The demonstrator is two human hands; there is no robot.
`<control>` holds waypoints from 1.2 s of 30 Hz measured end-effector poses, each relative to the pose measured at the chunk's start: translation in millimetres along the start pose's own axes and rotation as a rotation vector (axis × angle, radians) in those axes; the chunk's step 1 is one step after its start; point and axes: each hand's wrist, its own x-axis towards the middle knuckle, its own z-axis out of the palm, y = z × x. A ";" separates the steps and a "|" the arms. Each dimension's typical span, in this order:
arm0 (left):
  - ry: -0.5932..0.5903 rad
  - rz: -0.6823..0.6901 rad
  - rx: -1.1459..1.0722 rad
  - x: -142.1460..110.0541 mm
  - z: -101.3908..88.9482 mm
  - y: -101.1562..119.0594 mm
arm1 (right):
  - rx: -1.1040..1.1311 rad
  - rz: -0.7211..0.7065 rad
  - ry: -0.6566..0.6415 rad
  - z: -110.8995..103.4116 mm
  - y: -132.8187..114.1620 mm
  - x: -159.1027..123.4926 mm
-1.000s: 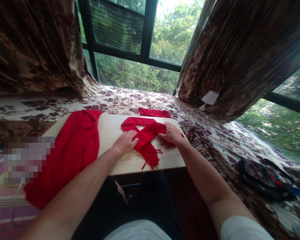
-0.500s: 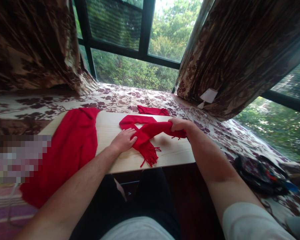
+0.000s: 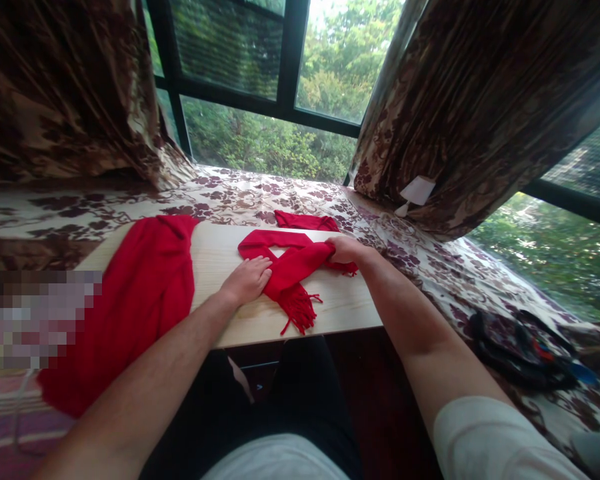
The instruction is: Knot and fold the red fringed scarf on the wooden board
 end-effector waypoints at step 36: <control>0.014 -0.001 0.042 1.3 2.2 -0.2 | -0.033 0.088 0.072 28.1 -18.6 -16.1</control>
